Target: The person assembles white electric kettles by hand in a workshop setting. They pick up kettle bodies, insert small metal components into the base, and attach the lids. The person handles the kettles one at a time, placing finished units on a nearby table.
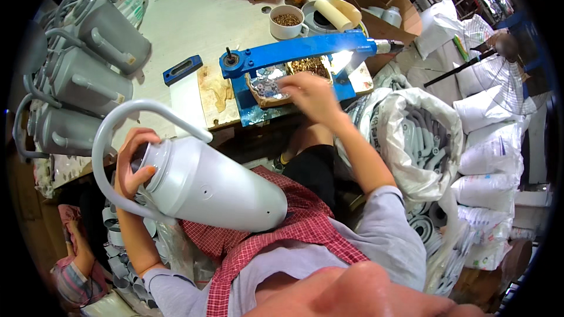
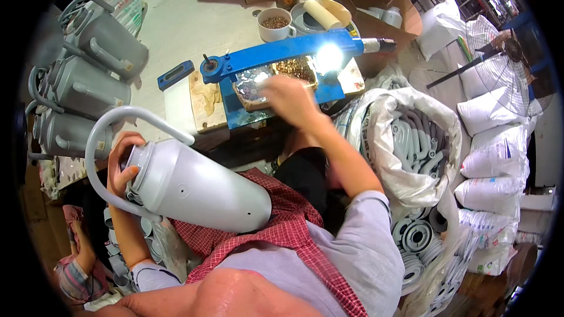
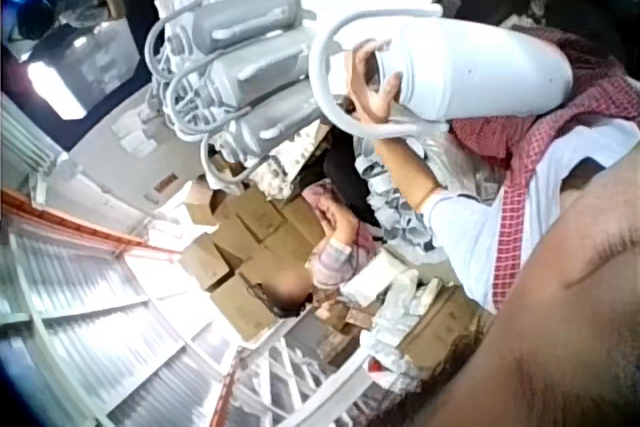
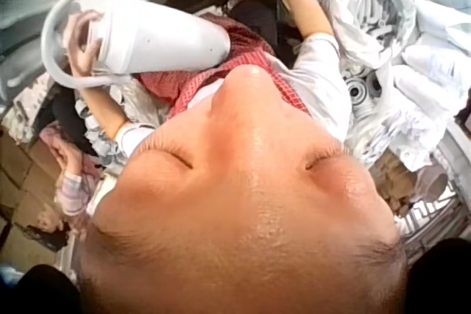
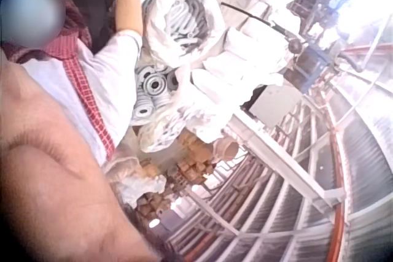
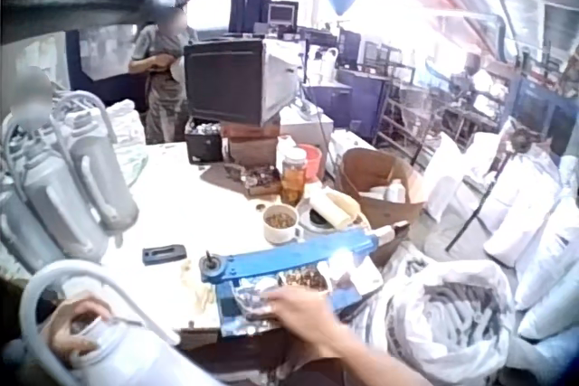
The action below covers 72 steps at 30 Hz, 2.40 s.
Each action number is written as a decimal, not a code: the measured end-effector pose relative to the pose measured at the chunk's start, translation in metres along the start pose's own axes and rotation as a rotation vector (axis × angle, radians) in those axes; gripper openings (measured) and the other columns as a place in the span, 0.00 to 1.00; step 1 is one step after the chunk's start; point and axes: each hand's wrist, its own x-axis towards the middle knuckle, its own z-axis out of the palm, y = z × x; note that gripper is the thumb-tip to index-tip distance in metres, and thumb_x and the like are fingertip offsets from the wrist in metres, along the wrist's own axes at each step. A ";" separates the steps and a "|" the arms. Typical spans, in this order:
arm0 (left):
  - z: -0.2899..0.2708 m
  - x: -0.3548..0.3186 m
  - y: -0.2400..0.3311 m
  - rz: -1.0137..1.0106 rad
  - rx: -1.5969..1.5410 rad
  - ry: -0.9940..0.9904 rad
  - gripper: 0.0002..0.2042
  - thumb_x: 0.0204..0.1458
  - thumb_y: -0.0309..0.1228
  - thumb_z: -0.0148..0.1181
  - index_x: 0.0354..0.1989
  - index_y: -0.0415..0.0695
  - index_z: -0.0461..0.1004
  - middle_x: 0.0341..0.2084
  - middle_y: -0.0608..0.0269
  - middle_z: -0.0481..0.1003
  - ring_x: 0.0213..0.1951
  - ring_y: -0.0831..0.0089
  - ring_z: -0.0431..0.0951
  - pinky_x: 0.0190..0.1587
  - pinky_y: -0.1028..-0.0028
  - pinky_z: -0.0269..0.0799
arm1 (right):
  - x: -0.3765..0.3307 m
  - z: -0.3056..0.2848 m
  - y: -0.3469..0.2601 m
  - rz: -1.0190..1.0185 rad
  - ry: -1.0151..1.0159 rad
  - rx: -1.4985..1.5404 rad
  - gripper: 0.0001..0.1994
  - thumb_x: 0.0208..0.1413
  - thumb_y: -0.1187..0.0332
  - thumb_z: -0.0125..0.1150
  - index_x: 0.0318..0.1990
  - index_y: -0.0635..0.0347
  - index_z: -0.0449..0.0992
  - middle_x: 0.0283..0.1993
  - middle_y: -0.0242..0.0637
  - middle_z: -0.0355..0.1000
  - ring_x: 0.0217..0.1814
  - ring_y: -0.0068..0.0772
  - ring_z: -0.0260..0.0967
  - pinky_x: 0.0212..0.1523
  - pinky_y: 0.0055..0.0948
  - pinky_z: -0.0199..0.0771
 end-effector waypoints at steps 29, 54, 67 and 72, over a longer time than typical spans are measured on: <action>0.001 -0.150 -0.123 -0.120 -0.904 1.275 0.21 0.61 0.44 0.40 0.53 0.43 0.67 0.51 0.59 0.71 0.53 0.63 0.72 0.57 0.61 0.70 | 0.132 0.022 -0.061 -0.144 -0.179 0.110 0.06 0.56 0.72 0.64 0.33 0.65 0.77 0.26 0.38 0.77 0.24 0.26 0.76 0.27 0.22 0.73; 0.020 -0.142 -0.143 -0.288 -1.002 1.456 0.30 0.65 0.53 0.33 0.64 0.42 0.63 0.61 0.54 0.67 0.60 0.57 0.67 0.62 0.57 0.64 | 0.049 0.066 0.061 -0.127 -0.365 -0.726 0.10 0.54 0.62 0.59 0.41 0.55 0.79 0.35 0.44 0.78 0.35 0.48 0.76 0.37 0.43 0.77; 0.033 -0.143 -0.185 -0.177 -0.790 1.304 0.23 0.64 0.46 0.38 0.55 0.44 0.70 0.51 0.58 0.74 0.51 0.65 0.75 0.53 0.64 0.73 | 0.047 0.019 -0.022 -0.374 0.046 -0.250 0.09 0.44 0.80 0.68 0.35 0.59 0.80 0.37 0.38 0.79 0.35 0.36 0.78 0.34 0.28 0.78; 0.026 -0.122 -0.164 -0.167 -1.015 1.326 0.23 0.64 0.47 0.38 0.55 0.45 0.70 0.52 0.60 0.74 0.52 0.65 0.75 0.54 0.63 0.73 | 0.107 0.020 -0.056 -0.626 0.324 -0.208 0.11 0.42 0.82 0.68 0.36 0.62 0.81 0.38 0.40 0.79 0.34 0.36 0.78 0.33 0.28 0.77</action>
